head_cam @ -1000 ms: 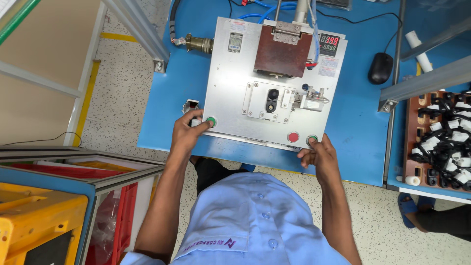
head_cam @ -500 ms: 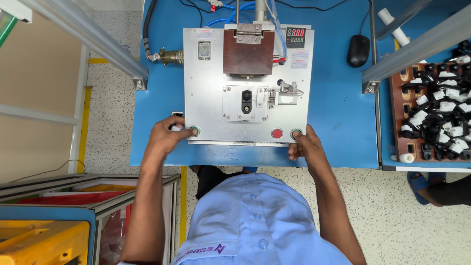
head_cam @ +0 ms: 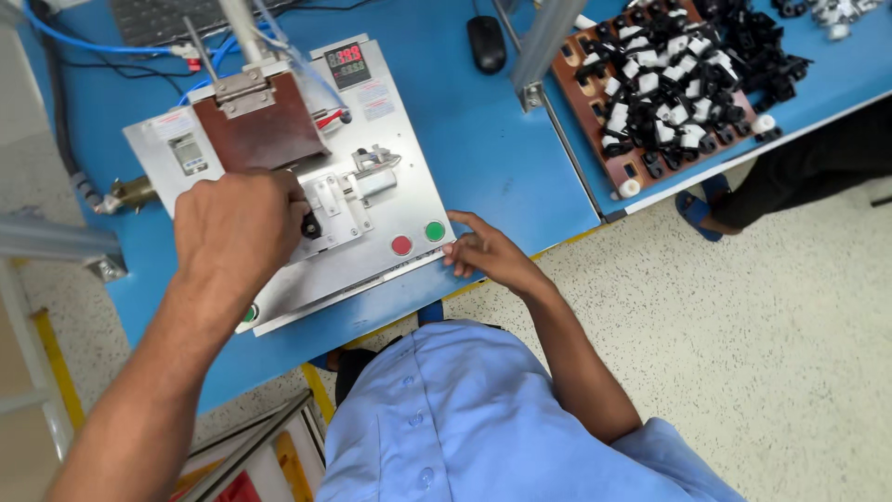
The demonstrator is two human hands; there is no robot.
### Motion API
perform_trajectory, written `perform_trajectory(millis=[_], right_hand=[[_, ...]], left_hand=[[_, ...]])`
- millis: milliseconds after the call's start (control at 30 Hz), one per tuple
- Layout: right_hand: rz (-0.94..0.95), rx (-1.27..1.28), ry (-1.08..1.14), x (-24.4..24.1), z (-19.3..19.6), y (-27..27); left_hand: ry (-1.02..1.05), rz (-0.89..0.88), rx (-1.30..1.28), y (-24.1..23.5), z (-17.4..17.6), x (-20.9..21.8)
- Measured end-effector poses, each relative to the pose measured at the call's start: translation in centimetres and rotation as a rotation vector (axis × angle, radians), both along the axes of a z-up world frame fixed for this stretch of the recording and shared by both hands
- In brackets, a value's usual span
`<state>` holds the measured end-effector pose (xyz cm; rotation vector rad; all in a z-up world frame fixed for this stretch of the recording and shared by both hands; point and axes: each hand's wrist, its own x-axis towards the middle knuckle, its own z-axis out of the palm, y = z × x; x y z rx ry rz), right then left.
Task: The person repeatedly places small black and white plastic parts into a press machine, presses the green start button, and removes the processed parts. The cycle is repeated continuously throughout the clip.
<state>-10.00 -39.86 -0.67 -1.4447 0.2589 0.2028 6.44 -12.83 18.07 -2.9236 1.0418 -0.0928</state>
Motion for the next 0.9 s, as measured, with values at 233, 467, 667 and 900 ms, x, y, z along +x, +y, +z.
perform_trajectory(millis=[233, 467, 667, 900], right_hand=[[-0.512, -0.557, -0.032, -3.0, -0.2, -10.9], [-0.499, -1.472, -0.216, -3.0, 0.5, -19.4], [-0.369, -1.682, -0.217, -0.7, -0.5, -21.4], [-0.622, -1.107, -0.171, -1.5, 1.5, -18.3]], left_hand=[[0.239, 0.188, 0.153, -2.2, 1.4, 3.2], [0.255, 0.131, 0.247, -2.3, 2.0, 3.1], [0.215, 0.096, 0.155, -1.6, 1.8, 3.9], [0.369, 0.379, -0.333, 0.3, -0.8, 2.0]])
